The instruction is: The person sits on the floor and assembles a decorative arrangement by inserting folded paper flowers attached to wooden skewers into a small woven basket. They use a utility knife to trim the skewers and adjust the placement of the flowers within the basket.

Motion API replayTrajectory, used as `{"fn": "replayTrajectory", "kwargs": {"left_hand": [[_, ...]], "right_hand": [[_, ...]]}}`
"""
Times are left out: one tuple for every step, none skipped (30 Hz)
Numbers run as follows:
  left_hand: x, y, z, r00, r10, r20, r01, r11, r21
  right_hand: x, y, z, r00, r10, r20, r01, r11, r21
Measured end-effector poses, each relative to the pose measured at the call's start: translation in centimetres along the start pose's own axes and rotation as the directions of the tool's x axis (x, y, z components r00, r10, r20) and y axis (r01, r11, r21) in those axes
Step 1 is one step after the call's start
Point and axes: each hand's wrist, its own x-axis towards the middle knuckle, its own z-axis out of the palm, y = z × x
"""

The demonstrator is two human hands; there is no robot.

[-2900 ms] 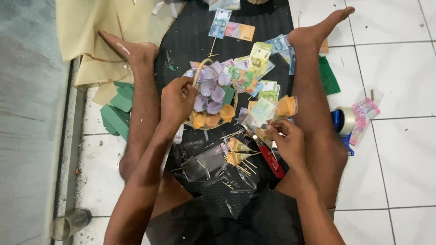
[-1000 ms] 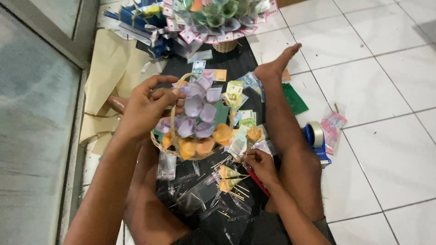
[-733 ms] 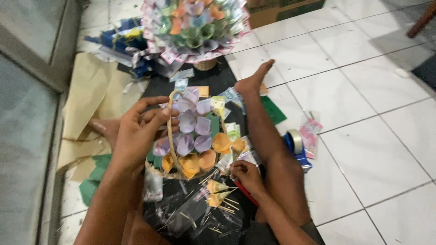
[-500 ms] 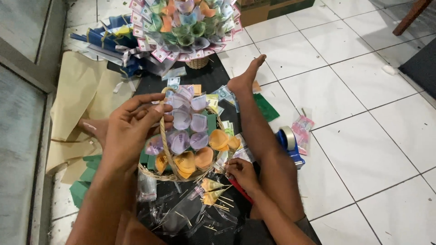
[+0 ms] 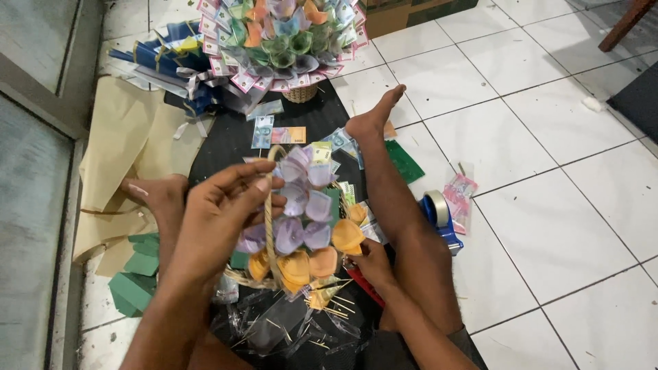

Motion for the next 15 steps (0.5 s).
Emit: {"fn": "replayTrajectory", "kwargs": {"left_hand": [[-0.1, -0.2, -0.1, 1.000, 0.001, 0.000, -0.001, 1.000, 0.001], [-0.2, -0.4, -0.2, 1.000, -0.007, 0.017, 0.007, 1.000, 0.005], [-0.3, -0.7, -0.3, 0.999, -0.015, 0.034, 0.014, 1.000, 0.008], [-0.4, -0.5, -0.3, 0.999, -0.017, 0.034, 0.017, 1.000, 0.007], [-0.6, -0.3, -0.3, 0.999, -0.013, 0.038, 0.013, 1.000, 0.005], [-0.6, -0.1, -0.3, 0.999, -0.009, 0.041, 0.009, 1.000, 0.003], [-0.9, 0.9, 0.0, 0.999, -0.011, 0.039, 0.011, 1.000, 0.002], [-1.2, 1.9, 0.3, 0.992, -0.126, 0.017, 0.126, 0.991, 0.044], [-1.5, 2.9, 0.6, 0.971, -0.239, -0.009, 0.239, 0.967, 0.082], [-1.7, 3.1, 0.9, 0.972, -0.236, -0.010, 0.236, 0.968, 0.084], [-2.0, 3.3, 1.2, 0.963, -0.270, -0.007, 0.269, 0.958, 0.099], [-2.2, 3.5, 1.6, 0.953, -0.304, -0.004, 0.302, 0.947, 0.111], [-2.3, 3.7, 1.6, 0.954, -0.300, -0.005, 0.299, 0.948, 0.112], [-2.5, 3.8, 1.6, 0.957, -0.290, 0.009, 0.287, 0.951, 0.114], [-2.7, 3.9, 1.6, 0.960, -0.280, 0.023, 0.275, 0.954, 0.115]], "right_hand": [[0.1, 0.6, 0.0, 1.000, -0.001, 0.000, 0.001, 1.000, 0.001], [0.3, 1.3, -0.2, 0.998, -0.054, 0.011, 0.053, 0.998, 0.037], [0.4, 1.9, -0.3, 0.994, -0.107, 0.020, 0.105, 0.992, 0.073], [0.2, 1.2, -0.3, 0.994, -0.104, 0.020, 0.103, 0.992, 0.071], [0.0, 0.4, -0.3, 0.997, -0.072, -0.002, 0.072, 0.997, -0.001], [-0.1, -0.3, -0.2, 0.999, -0.041, -0.026, 0.040, 0.997, -0.071], [-0.4, -1.0, -0.2, 0.999, -0.039, -0.025, 0.037, 0.997, -0.073], [-0.6, -1.7, -0.1, 0.998, 0.000, -0.064, -0.011, 0.985, -0.174], [-0.9, -2.4, -0.1, 0.994, 0.034, -0.106, -0.062, 0.960, -0.272], [-0.6, -3.6, 0.0, 0.994, 0.031, -0.105, -0.059, 0.961, -0.270], [-0.3, -4.8, 0.0, 0.987, 0.058, -0.151, -0.110, 0.926, -0.361], [0.0, -6.0, -0.1, 0.977, 0.080, -0.199, -0.163, 0.880, -0.447], [5.4, -10.0, 7.2, 0.977, 0.077, -0.198, -0.159, 0.881, -0.446], [10.6, -16.5, 7.2, 0.964, 0.096, -0.249, -0.218, 0.822, -0.526], [13.6, -21.3, 1.1, 0.947, 0.110, -0.301, -0.276, 0.754, -0.596]]}}
